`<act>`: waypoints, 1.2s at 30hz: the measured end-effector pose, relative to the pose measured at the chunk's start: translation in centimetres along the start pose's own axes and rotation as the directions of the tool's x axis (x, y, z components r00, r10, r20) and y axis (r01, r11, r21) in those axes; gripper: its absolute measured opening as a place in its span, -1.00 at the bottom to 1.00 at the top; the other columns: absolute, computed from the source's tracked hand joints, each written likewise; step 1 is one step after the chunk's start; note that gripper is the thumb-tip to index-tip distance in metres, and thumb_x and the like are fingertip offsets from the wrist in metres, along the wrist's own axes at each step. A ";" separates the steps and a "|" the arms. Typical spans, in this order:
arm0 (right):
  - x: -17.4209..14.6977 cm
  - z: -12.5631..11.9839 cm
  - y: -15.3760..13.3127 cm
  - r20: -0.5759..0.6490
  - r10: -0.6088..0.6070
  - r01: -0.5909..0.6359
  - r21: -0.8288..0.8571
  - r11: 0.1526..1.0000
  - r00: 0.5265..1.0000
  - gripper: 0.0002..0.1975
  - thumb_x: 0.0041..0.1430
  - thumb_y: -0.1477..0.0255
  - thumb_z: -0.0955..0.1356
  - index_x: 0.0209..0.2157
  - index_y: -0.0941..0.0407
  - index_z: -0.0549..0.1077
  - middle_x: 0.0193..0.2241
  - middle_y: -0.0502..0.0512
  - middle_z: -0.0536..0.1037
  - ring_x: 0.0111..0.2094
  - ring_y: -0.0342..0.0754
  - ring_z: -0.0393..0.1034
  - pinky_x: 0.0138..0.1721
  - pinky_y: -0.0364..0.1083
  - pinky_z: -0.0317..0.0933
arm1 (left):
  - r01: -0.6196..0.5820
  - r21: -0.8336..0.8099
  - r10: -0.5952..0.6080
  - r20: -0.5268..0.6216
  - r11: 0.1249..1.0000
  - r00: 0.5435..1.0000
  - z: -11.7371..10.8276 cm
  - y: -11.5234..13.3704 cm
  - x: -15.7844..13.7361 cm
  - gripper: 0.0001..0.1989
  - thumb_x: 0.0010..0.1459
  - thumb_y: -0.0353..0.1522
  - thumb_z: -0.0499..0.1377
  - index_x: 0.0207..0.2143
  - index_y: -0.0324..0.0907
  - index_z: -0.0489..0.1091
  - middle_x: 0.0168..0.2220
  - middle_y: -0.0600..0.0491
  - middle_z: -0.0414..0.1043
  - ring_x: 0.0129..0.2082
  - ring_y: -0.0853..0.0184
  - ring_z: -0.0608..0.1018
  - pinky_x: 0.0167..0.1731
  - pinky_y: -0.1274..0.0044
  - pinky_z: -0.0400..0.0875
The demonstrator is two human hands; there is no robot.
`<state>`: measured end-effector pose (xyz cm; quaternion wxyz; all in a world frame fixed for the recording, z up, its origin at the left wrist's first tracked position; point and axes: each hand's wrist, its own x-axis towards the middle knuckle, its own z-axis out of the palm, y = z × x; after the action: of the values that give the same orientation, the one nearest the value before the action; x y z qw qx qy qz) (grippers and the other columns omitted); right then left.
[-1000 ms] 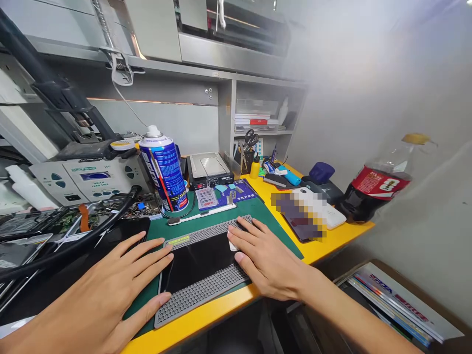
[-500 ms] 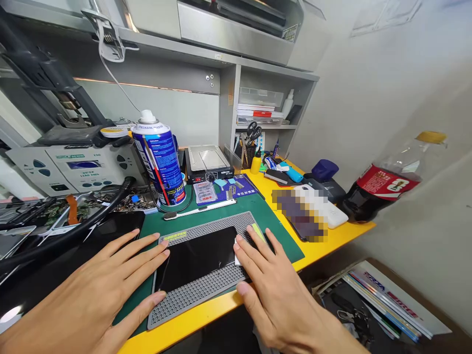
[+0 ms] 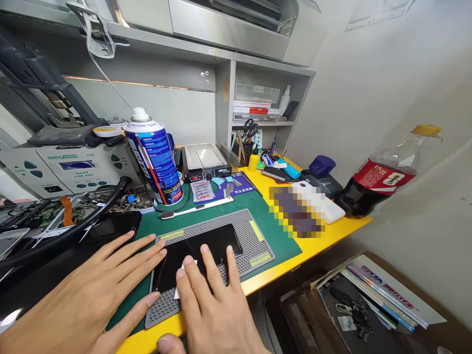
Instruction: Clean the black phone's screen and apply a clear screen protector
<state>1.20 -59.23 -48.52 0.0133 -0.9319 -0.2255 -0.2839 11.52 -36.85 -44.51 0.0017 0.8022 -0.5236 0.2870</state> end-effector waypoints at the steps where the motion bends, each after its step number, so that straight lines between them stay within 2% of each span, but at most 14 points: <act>1: 0.0 -0.2 0.2 -0.004 0.005 -0.005 -0.007 1.000 1.000 -0.38 0.37 0.07 0.21 0.20 0.25 0.41 0.28 0.15 0.35 0.34 0.34 0.10 0.39 0.33 -0.62 | 0.004 0.004 -0.004 0.003 1.000 1.000 0.1 0.0 -0.2 -0.48 0.22 -0.15 0.20 0.17 -0.18 0.43 0.18 0.00 0.49 0.14 0.05 0.48 0.27 0.26 0.02; 4: -0.6 -1.8 1.6 0.006 0.032 -0.031 -0.037 0.999 0.999 -0.41 0.35 0.14 0.25 0.17 0.30 0.44 0.24 0.21 0.40 0.33 0.34 0.14 0.40 0.30 -0.56 | 0.003 0.004 -0.003 0.014 1.000 1.000 0.1 0.0 -0.4 -0.47 0.22 -0.15 0.20 0.18 -0.20 0.42 0.19 0.00 0.47 0.16 0.04 0.47 0.27 0.24 0.03; 8: -1.9 -4.0 4.1 0.126 0.084 -0.066 -0.143 0.988 0.988 -0.41 0.34 0.22 0.29 0.24 0.33 0.36 0.31 0.23 0.29 0.38 0.32 0.03 0.40 0.27 -0.51 | 0.006 -0.010 -0.006 0.019 1.000 1.000 -0.2 0.0 -0.1 -0.49 0.24 -0.15 0.18 0.17 -0.19 0.43 0.19 0.03 0.48 0.16 0.10 0.48 0.28 0.26 0.01; 11: -2.8 -4.4 4.9 0.178 0.111 -0.073 -0.205 0.976 0.978 -0.40 0.36 0.25 0.28 0.30 0.30 0.28 0.35 0.20 0.20 0.40 0.31 -0.03 0.39 0.28 -0.47 | 0.013 -0.008 -0.012 0.018 1.000 1.000 -0.1 0.1 -0.1 -0.49 0.25 -0.16 0.18 0.18 -0.19 0.42 0.19 0.04 0.48 0.18 0.11 0.46 0.30 0.27 -0.02; 13: -3.2 -4.1 4.8 0.173 0.121 -0.084 -0.208 0.975 0.977 -0.39 0.36 0.26 0.27 0.32 0.30 0.23 0.35 0.23 0.20 0.39 0.31 -0.01 0.37 0.31 -0.36 | 0.017 -0.011 -0.016 0.020 1.000 1.000 -0.1 0.1 -0.1 -0.49 0.26 -0.16 0.17 0.19 -0.19 0.41 0.20 0.04 0.46 0.19 0.12 0.46 0.31 0.27 -0.04; 16: -3.2 -3.3 4.0 0.115 0.159 -0.134 -0.203 0.970 0.980 -0.36 0.36 0.28 0.26 0.33 0.36 0.19 0.33 0.34 0.22 0.37 0.35 0.04 0.34 0.36 -0.24 | 0.016 -0.019 -0.015 0.035 1.000 0.999 0.0 0.1 -0.2 -0.49 0.26 -0.18 0.16 0.20 -0.19 0.41 0.21 0.04 0.45 0.19 0.11 0.46 0.31 0.25 -0.05; 19: -2.5 -1.8 2.1 0.023 0.184 -0.178 -0.171 0.969 0.983 -0.38 0.34 0.27 0.27 0.28 0.40 0.26 0.30 0.39 0.28 0.36 0.36 0.08 0.37 0.34 -0.32 | 0.006 -0.015 -0.006 0.015 1.000 1.000 0.0 0.2 -0.3 -0.50 0.24 -0.21 0.17 0.18 -0.21 0.42 0.20 0.01 0.47 0.18 0.09 0.47 0.31 0.25 -0.04; 21: -1.6 -0.4 0.3 -0.075 0.199 -0.207 -0.108 0.972 0.977 -0.41 0.36 0.20 0.24 0.20 0.36 0.38 0.25 0.35 0.36 0.35 0.33 0.12 0.40 0.32 -0.37 | 0.004 -0.011 -0.004 0.000 1.000 1.000 0.1 0.2 -0.4 -0.50 0.23 -0.21 0.17 0.17 -0.21 0.43 0.18 -0.01 0.48 0.17 0.07 0.47 0.30 0.26 -0.02; 23: -0.6 1.1 -1.8 -0.186 0.219 -0.229 -0.037 0.973 0.958 -0.39 0.40 0.11 0.16 0.11 0.33 0.47 0.20 0.32 0.44 0.33 0.32 0.14 0.40 0.35 -0.33 | -0.004 -0.007 0.004 -0.005 1.000 1.000 0.4 0.1 -0.7 -0.50 0.23 -0.20 0.17 0.18 -0.19 0.43 0.18 -0.02 0.48 0.17 0.06 0.47 0.30 0.27 0.00; 26: 0.7 3.0 -4.2 -0.253 0.257 -0.261 0.018 0.965 0.933 -0.35 0.43 0.05 0.08 0.08 0.24 0.51 0.20 0.16 0.45 0.33 0.26 0.16 0.42 0.34 -0.30 | -0.024 -0.010 0.024 0.002 1.000 1.000 1.3 -0.2 -1.3 -0.44 0.21 -0.19 0.18 0.24 -0.17 0.38 0.23 -0.04 0.43 0.22 0.04 0.44 0.33 0.27 -0.04; 28: 1.1 3.3 -4.5 -0.248 0.264 -0.268 0.020 0.963 0.932 -0.39 0.44 0.08 0.07 0.09 0.19 0.51 0.22 0.07 0.43 0.33 0.22 0.16 0.43 0.31 -0.33 | -0.028 -0.014 0.028 0.013 1.000 1.000 1.9 -0.4 -1.8 -0.39 0.20 -0.18 0.20 0.28 -0.16 0.33 0.27 -0.05 0.38 0.25 0.01 0.40 0.35 0.26 -0.08; 30: 0.8 2.7 -3.6 -0.214 0.248 -0.253 0.001 0.967 0.945 -0.41 0.44 0.10 0.09 0.12 0.17 0.49 0.23 0.05 0.42 0.34 0.20 0.16 0.43 0.30 -0.38 | -0.017 -0.012 0.017 0.031 1.000 0.999 2.4 -0.5 -2.2 -0.34 0.20 -0.16 0.22 0.31 -0.14 0.29 0.29 -0.02 0.35 0.28 -0.01 0.35 0.37 0.25 -0.11; 33: -0.4 0.8 -1.0 -0.167 0.201 -0.211 -0.046 0.976 0.965 -0.37 0.40 0.04 0.14 0.10 0.24 0.50 0.21 0.16 0.45 0.30 0.26 0.20 0.43 0.30 -0.47 | 0.011 0.003 -0.012 0.041 1.000 0.999 2.6 -0.4 -2.4 -0.30 0.19 -0.12 0.24 0.34 -0.12 0.25 0.31 0.02 0.32 0.32 -0.02 0.30 0.39 0.26 -0.16; 36: -1.7 -1.4 1.7 -0.077 0.187 -0.195 -0.118 0.974 0.979 -0.42 0.36 0.14 0.25 0.13 0.32 0.46 0.23 0.25 0.41 0.28 0.32 0.23 0.41 0.30 -0.52 | 0.013 0.004 -0.013 0.026 1.000 1.000 2.2 -0.2 -2.0 -0.32 0.20 -0.10 0.23 0.32 -0.12 0.28 0.29 0.03 0.35 0.30 0.00 0.33 0.40 0.27 -0.20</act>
<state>-0.07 -61.69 -48.04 -0.0103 -0.9384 -0.1163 -0.3252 12.12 -35.80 -47.20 -0.0048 0.8092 -0.5178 0.2776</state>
